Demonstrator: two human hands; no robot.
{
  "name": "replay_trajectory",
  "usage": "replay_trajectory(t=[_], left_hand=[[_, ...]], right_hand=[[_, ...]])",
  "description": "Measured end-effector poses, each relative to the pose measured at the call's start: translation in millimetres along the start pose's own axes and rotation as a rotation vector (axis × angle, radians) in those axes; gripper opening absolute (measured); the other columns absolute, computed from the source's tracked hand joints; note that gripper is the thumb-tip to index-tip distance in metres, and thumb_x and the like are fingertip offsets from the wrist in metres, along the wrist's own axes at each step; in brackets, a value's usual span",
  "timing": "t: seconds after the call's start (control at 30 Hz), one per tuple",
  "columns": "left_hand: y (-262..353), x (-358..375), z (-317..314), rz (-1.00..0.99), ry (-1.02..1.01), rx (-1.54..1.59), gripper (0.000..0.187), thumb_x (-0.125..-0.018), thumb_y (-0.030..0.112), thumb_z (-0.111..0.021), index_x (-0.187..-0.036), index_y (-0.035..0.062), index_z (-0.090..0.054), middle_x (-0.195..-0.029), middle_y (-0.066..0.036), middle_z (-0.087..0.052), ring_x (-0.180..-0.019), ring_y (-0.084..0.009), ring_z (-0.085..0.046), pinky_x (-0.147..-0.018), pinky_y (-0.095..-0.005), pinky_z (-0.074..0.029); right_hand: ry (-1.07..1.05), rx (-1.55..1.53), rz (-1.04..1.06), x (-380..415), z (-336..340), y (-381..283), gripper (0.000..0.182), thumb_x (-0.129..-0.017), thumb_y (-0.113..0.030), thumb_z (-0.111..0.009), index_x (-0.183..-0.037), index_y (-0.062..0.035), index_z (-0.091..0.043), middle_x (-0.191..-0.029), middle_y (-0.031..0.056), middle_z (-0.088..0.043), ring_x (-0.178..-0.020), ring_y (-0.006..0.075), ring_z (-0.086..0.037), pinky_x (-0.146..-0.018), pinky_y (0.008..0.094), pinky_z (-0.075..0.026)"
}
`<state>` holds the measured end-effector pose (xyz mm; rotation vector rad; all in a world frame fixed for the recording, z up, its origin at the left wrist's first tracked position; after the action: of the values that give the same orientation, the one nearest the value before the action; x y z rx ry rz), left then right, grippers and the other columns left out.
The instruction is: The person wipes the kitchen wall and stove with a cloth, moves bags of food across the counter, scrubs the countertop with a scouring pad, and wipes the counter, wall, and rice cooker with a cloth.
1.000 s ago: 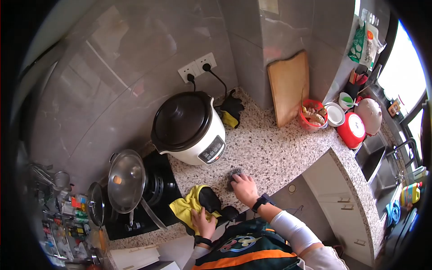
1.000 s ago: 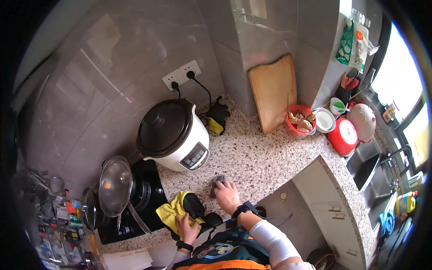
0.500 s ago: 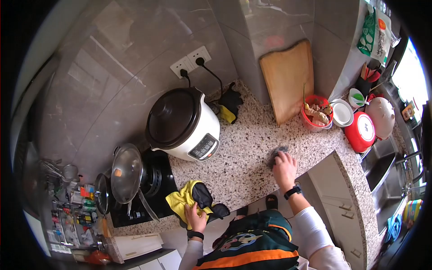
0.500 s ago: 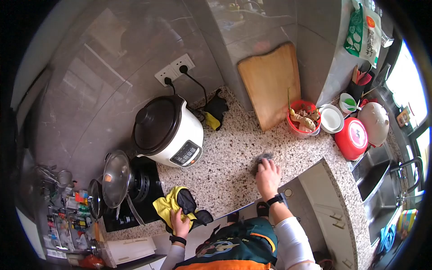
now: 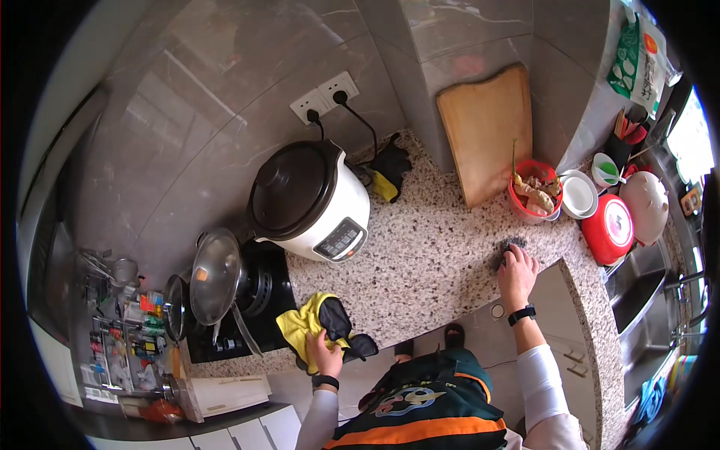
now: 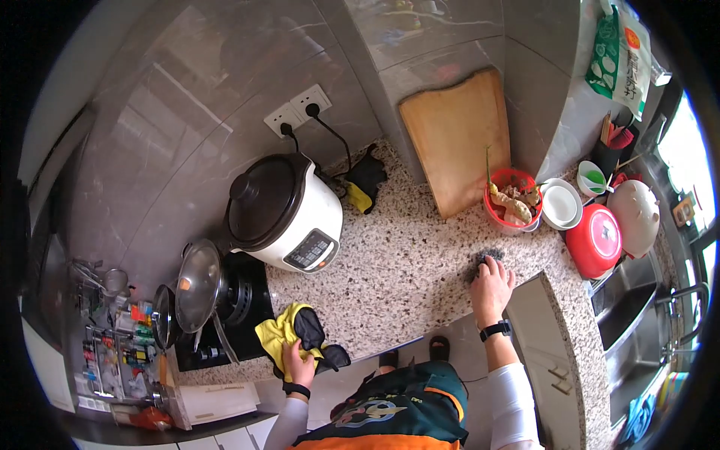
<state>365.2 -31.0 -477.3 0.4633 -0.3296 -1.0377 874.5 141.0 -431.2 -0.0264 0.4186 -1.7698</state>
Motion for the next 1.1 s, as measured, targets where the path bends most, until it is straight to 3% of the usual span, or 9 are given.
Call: replay_trajectory(t=[1.0,1.1], left_hand=[[-4.5,6.2,-7.5,0.007,0.117,-0.001,0.061,-0.074,0.01,-0.066,-0.132,0.0117,-0.048,-0.151,-0.027,-0.022,-0.139,-0.0445,-0.021,-0.114,-0.0509,-0.018],[-3.6,5.8,-6.6,0.011,0.114,-0.003,0.062,-0.074,0.009,-0.067,-0.132,0.0125,-0.048,-0.151,-0.026,-0.022,-0.14,-0.0435,-0.02,-0.114,-0.0505,-0.018]], right_hand=[[-0.034,0.023,0.011,-2.9,2.8,-5.2,0.031,-0.077,-0.019,-0.067,-0.106,-0.0144,-0.061,-0.129,-0.0023,-0.055,-0.122,0.0194,-0.048,-0.106,0.0482,-0.03],[-0.021,0.005,0.016,-2.9,4.0,-7.1,0.029,-0.077,-0.016,-0.067,-0.104,-0.0121,-0.06,-0.129,0.0008,-0.055,-0.119,0.0228,-0.051,-0.104,0.05,-0.032]])
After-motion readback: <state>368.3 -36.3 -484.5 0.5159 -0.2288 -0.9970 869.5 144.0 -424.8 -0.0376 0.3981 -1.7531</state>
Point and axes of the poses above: each hand's wrist, its own x-axis away from the middle knuckle, its own z-axis out of the back of the hand, y = z × x, the point moved 5 cm from there along -x, towards the middle knuckle
